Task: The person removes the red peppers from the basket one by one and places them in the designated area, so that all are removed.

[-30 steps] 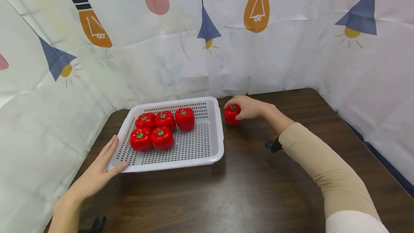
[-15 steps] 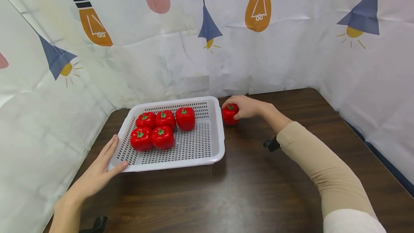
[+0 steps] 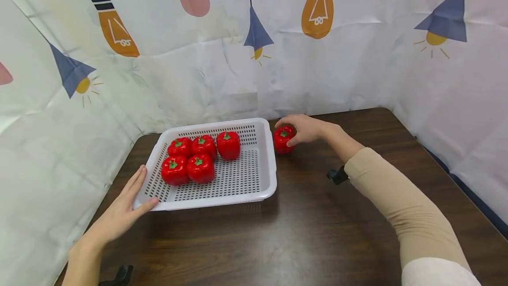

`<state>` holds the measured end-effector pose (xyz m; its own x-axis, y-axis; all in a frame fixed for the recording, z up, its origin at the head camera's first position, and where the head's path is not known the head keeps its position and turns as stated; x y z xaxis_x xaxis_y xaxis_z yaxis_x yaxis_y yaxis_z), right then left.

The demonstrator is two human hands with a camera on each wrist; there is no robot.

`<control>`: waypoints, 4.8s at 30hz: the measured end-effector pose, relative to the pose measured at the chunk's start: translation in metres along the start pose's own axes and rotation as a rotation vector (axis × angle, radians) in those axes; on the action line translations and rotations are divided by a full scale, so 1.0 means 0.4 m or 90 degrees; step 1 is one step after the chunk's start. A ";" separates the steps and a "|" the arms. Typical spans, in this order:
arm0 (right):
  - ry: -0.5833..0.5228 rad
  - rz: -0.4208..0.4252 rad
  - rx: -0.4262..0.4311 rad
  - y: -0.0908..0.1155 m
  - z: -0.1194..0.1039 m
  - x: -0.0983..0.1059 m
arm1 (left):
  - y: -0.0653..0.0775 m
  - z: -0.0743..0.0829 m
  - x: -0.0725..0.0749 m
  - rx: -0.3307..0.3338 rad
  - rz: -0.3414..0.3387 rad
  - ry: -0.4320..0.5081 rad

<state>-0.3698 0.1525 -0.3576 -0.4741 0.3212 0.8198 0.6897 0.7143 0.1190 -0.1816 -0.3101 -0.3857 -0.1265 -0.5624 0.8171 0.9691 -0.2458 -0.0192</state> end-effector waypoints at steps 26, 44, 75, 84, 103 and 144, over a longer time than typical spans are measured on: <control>0.104 -0.003 0.082 -0.103 -0.218 0.064 | -0.002 -0.004 0.001 0.009 -0.005 -0.005; 0.165 -0.106 0.091 -0.212 -0.307 -0.004 | -0.003 -0.002 0.001 -0.004 0.002 0.016; 0.194 -0.237 0.014 -0.334 -0.340 -0.125 | 0.004 -0.010 -0.002 0.009 0.000 0.028; 0.201 -0.235 -0.016 -0.338 -0.337 -0.126 | -0.001 -0.012 -0.003 0.003 0.005 0.021; 0.261 -0.239 -0.008 -0.347 -0.349 -0.134 | -0.003 -0.006 -0.003 -0.004 0.006 0.013; 0.254 -0.283 -0.011 -0.329 -0.371 -0.138 | -0.002 -0.007 -0.004 -0.005 0.011 0.020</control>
<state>-0.3532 -0.0515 -0.3355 -0.4791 -0.2669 0.8362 0.4823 0.7159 0.5049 -0.1826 -0.3111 -0.3887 -0.1165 -0.5913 0.7980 0.9697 -0.2416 -0.0374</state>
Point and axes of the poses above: each hand's wrist, its own y-axis away from the middle knuckle, its own x-axis out of the back of the hand, z = x × y, the point moved 6 cm from there along -y, towards the middle knuckle, and after that the axes turned 4 degrees about -z, right-handed, at the moved point
